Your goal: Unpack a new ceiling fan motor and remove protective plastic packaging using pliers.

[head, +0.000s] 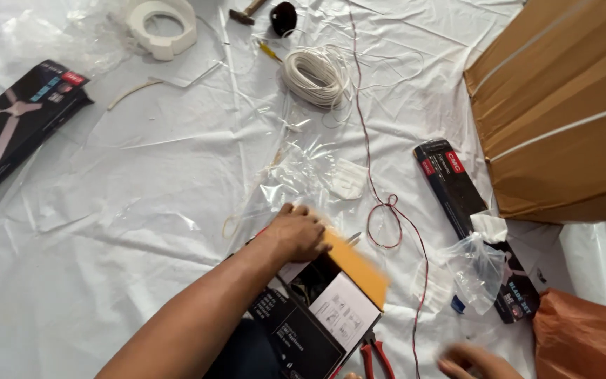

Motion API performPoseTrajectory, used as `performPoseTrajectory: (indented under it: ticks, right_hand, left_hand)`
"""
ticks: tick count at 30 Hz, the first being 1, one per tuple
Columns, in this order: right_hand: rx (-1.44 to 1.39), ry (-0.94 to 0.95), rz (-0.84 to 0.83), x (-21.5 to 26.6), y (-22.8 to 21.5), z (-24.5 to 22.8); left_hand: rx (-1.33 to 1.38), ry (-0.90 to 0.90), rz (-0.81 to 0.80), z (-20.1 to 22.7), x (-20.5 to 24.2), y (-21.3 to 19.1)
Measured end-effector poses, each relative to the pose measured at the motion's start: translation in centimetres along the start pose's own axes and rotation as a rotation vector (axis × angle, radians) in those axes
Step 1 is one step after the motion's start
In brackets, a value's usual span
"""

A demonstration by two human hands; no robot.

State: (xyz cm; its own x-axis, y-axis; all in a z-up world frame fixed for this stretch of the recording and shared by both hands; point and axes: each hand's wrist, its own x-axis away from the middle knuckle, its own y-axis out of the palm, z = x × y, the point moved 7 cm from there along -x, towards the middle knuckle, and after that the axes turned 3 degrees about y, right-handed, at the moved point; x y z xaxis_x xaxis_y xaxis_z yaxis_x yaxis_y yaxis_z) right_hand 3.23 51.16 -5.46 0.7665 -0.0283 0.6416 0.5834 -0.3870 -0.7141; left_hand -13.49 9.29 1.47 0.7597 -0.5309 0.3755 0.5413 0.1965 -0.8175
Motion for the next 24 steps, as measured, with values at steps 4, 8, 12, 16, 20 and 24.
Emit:
performPoseTrajectory:
  ticks: [4, 8, 12, 16, 20, 24]
  right_hand:
    - [-0.003, -0.566, 0.323, 3.7, -4.8, -21.4]
    - [0.004, -0.576, 0.383, 1.8, -0.6, -28.2]
    - [0.156, -0.529, 0.638, 2.0, 1.0, -30.5]
    - [0.293, -1.083, 0.885, 5.0, 2.8, -31.0]
    - [0.15, -1.133, 0.675, 2.8, 3.1, -29.3]
    - [0.152, -0.979, 0.672, 0.7, 4.2, -18.7]
  left_hand:
    - [-0.105, -0.069, -0.205, 0.4, 2.2, -1.2]
    - [-0.2, -0.029, -0.157, -0.5, 2.9, 0.5]
    - [-0.058, -0.023, 0.126, -0.4, 4.2, -0.3]
    - [0.179, 0.048, -0.014, 0.7, 7.1, -4.1]
    - [0.742, 0.079, 0.115, -5.7, 7.8, -7.1]
    - [0.27, -0.159, 0.255, -11.2, 10.3, -8.6]
